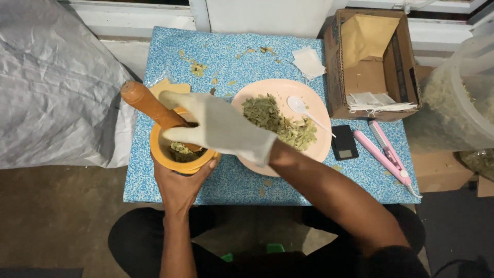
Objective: Processing dried tea leaves by scooping them into a mortar and grinding them with a pestle.
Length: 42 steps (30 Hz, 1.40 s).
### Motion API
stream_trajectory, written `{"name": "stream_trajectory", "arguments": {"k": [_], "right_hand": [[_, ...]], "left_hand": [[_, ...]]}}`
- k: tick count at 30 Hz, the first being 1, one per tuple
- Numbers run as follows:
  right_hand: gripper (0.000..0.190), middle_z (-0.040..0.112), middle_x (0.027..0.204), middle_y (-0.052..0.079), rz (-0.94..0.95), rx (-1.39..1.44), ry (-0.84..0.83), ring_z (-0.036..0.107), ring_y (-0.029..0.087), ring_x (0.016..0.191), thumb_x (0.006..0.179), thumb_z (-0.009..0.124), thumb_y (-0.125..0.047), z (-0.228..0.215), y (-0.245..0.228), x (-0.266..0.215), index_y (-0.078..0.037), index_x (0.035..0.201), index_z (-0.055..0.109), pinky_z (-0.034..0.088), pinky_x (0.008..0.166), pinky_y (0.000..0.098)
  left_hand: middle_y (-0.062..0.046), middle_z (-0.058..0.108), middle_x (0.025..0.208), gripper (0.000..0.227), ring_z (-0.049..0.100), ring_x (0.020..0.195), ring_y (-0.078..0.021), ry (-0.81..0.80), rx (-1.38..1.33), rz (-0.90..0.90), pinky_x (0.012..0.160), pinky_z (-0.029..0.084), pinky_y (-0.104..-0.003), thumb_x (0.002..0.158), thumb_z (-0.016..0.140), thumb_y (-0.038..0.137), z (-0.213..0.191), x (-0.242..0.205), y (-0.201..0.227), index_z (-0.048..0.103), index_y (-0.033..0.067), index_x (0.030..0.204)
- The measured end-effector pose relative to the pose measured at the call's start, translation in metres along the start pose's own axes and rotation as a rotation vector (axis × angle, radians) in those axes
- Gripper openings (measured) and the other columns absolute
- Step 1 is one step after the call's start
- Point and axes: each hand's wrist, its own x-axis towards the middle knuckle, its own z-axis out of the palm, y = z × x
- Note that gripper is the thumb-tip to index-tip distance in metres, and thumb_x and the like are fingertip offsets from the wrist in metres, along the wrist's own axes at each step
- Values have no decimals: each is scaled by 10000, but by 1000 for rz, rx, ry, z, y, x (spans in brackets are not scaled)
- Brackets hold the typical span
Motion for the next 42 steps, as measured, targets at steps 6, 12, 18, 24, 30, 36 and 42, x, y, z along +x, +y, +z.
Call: {"name": "stream_trajectory", "arguments": {"k": [6, 12, 18, 24, 30, 36, 42], "right_hand": [[655, 777, 1369, 202, -75, -74, 186, 730, 364, 1359, 1046, 707, -487, 46, 42, 27, -10, 1493, 661, 547, 1204, 468], [509, 766, 1348, 252, -311, -142, 347, 718, 425, 1339, 1022, 835, -358, 54, 60, 35, 42, 1329, 763, 557, 1183, 472], [318, 542, 791, -14, -260, -24, 259, 453, 129, 716, 990, 795, -315, -14, -39, -5, -155, 809, 588, 423, 795, 363], [535, 602, 951, 50, 901, -471, -55, 615, 265, 922, 1161, 513, -660, -110, 21, -31, -160, 982, 579, 464, 980, 461], [469, 730, 1122, -17, 319, -228, 428, 621, 121, 866, 1081, 543, -621, -165, 36, -11, -203, 1259, 661, 552, 729, 314], [469, 804, 1143, 19, 658, -341, 149, 741, 184, 934, 1115, 570, -495, -135, 102, 5, -203, 1453, 714, 652, 876, 404], [673, 828, 1271, 147, 585, -660, 27, 750, 446, 1254, 947, 624, -815, -110, 201, 7, -323, 1372, 800, 579, 1082, 599]], "left_hand": [[-362, 485, 1614, 1405, 450, 1548, -594, -61, -10, -158, 1296, 307, -747, 627, 1088, 242, -5, 3, 0, 252, -34, 1722], [-367, 497, 1618, 1376, 431, 1558, -592, -39, -17, -176, 1291, 297, -760, 614, 1107, 255, -3, 5, 0, 300, -47, 1687], [-158, 703, 1473, 1097, 691, 1364, -307, -7, 110, -227, 1077, 621, -450, 668, 1010, 375, -3, 4, 0, 505, 51, 1585], [-150, 643, 1529, 1104, 631, 1446, -322, 8, 103, -192, 1134, 578, -489, 653, 1009, 431, -2, 1, -6, 502, 69, 1564], [-165, 664, 1521, 1117, 649, 1426, -321, 18, 134, -199, 1127, 581, -488, 658, 1011, 429, -1, 0, -9, 502, 53, 1578], [-188, 653, 1534, 1100, 626, 1453, -354, 36, 149, -182, 1152, 584, -513, 672, 1017, 390, 1, -1, -20, 511, 34, 1582], [-329, 585, 1546, 1210, 519, 1494, -540, 9, 13, -110, 1201, 460, -714, 622, 1102, 183, -3, -4, -45, 462, -44, 1623]]}}
